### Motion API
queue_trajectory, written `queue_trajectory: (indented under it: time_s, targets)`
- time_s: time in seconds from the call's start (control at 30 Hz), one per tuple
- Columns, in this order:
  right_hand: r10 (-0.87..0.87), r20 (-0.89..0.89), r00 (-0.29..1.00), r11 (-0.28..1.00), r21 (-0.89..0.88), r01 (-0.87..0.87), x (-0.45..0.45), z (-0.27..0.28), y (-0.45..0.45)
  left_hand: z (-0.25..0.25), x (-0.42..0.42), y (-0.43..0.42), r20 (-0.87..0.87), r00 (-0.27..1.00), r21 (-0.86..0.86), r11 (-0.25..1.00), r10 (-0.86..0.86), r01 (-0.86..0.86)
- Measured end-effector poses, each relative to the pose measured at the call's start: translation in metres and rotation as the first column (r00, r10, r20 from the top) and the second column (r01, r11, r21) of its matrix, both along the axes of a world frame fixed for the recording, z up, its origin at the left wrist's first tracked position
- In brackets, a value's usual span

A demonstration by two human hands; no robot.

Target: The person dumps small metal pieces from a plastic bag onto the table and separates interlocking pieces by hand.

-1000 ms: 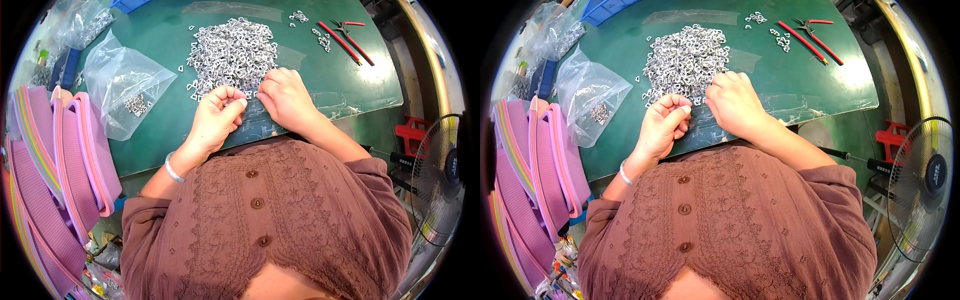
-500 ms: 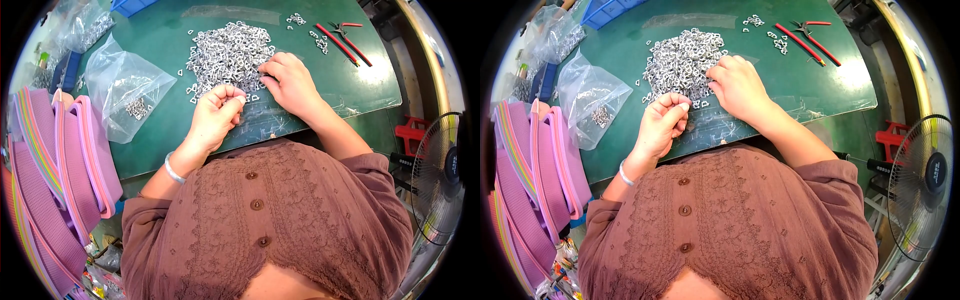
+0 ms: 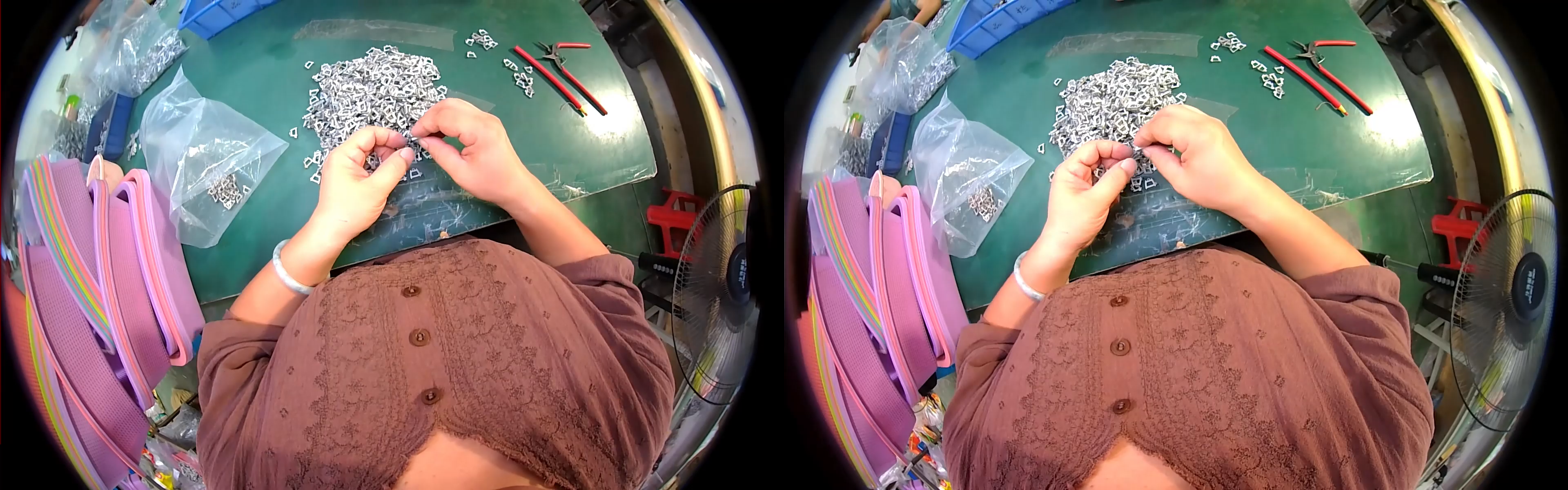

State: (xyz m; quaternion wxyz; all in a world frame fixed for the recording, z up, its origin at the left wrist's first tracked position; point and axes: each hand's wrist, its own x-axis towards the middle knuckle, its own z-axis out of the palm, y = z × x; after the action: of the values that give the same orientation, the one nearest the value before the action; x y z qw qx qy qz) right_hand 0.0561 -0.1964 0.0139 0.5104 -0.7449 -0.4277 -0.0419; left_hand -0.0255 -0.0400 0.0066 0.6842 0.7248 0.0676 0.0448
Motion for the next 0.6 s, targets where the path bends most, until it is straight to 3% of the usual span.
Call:
queue_trajectory:
  time_s: [0.07,0.27,0.6]
  targets:
    - [0.033,0.017,0.999,0.999,0.003,-0.033,0.0003,0.0029,0.0000,-0.0026,0.0036,-0.0008,0.145,0.989,0.118,0.993,-0.006,-0.011]
    - [0.041,-0.072,0.997,0.995,0.098,-0.033,-0.0030,0.0001,0.0019,0.0031,0.0050,0.0003,0.192,0.981,0.294,0.954,-0.005,-0.053]
    - [0.094,-0.091,0.991,0.984,0.157,-0.079,-0.0033,-0.0015,0.0030,-0.0029,0.0059,0.0047,0.243,0.965,0.339,0.941,-0.094,0.006]
